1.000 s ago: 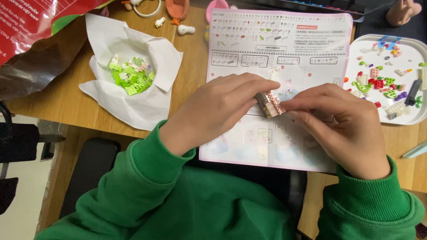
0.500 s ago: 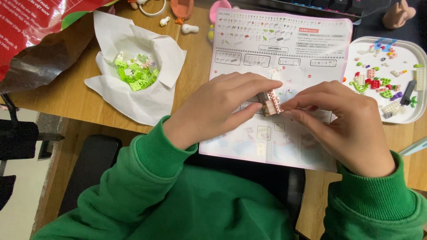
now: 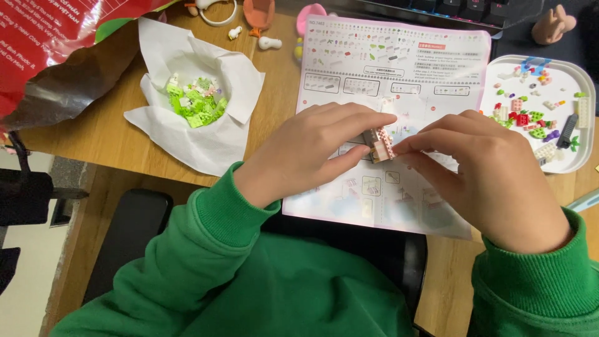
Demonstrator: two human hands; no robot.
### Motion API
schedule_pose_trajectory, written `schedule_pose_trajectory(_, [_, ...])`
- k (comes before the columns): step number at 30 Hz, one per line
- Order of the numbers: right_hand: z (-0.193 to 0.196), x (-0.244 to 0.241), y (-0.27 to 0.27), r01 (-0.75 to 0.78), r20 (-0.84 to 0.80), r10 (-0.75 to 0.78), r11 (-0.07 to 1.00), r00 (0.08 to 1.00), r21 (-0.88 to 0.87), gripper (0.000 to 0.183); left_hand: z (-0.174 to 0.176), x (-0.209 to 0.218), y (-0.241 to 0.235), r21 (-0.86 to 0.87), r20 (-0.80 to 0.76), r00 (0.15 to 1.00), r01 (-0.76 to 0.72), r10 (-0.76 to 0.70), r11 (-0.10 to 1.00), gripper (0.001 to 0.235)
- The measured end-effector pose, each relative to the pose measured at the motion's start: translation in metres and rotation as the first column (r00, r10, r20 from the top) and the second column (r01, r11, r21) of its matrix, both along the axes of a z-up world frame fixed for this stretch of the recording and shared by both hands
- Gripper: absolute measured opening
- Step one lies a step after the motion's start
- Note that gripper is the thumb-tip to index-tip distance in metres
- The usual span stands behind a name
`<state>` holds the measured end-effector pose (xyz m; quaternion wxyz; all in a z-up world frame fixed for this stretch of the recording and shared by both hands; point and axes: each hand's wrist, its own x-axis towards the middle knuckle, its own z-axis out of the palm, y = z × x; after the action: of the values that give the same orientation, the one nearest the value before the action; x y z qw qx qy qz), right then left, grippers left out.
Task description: The person assembles a small structure using tiny plastic bricks, following a printed instruction manual. They use a light blue tool to press pieces together and later sort through a pile of green and white bricks in a paper wrapper, placing selected pieces onto a white tray.
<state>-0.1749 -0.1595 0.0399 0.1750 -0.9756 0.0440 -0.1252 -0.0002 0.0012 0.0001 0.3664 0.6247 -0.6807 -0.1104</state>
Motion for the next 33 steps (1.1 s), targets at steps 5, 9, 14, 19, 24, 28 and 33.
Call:
schedule_pose_trajectory(5, [-0.009,-0.006,0.001,0.020,0.075,-0.022,1.000,0.997,0.018,0.014,0.001,0.000,0.001,-0.026,0.010,1.000,0.007,-0.006,1.000,0.037])
schedule_pose_trajectory(9, [-0.009,-0.015,0.011,0.128,0.120,-0.148,0.979,0.982,0.160,0.016,0.000,-0.001,0.002,-0.040,-0.009,1.000,-0.015,0.014,0.999,0.034])
schedule_pose_trajectory(14, [-0.012,-0.031,0.024,0.187,0.206,-0.206,0.976,0.957,0.110,0.019,-0.001,-0.002,0.002,-0.077,0.008,0.999,-0.045,0.046,0.996,0.023])
schedule_pose_trajectory(19, [-0.027,-0.039,0.035,0.229,0.203,-0.196,0.961,0.959,-0.157,0.031,0.002,-0.002,0.003,-0.086,-0.004,0.999,-0.033,0.033,0.996,0.019])
schedule_pose_trajectory(24, [-0.026,-0.038,0.037,0.254,0.231,-0.183,0.907,0.956,-0.337,0.032,0.002,-0.002,0.003,-0.083,0.003,1.000,-0.031,0.031,0.996,0.020])
schedule_pose_trajectory(28, [-0.022,-0.040,0.036,0.222,0.176,-0.177,0.934,0.968,-0.279,0.034,0.001,-0.002,0.003,-0.087,0.037,0.999,-0.023,0.026,0.996,0.025])
schedule_pose_trajectory(33, [-0.013,-0.040,0.042,0.240,0.025,-0.250,0.949,0.968,0.206,0.058,-0.004,0.000,0.004,-0.044,0.023,1.000,-0.020,0.021,0.999,0.030])
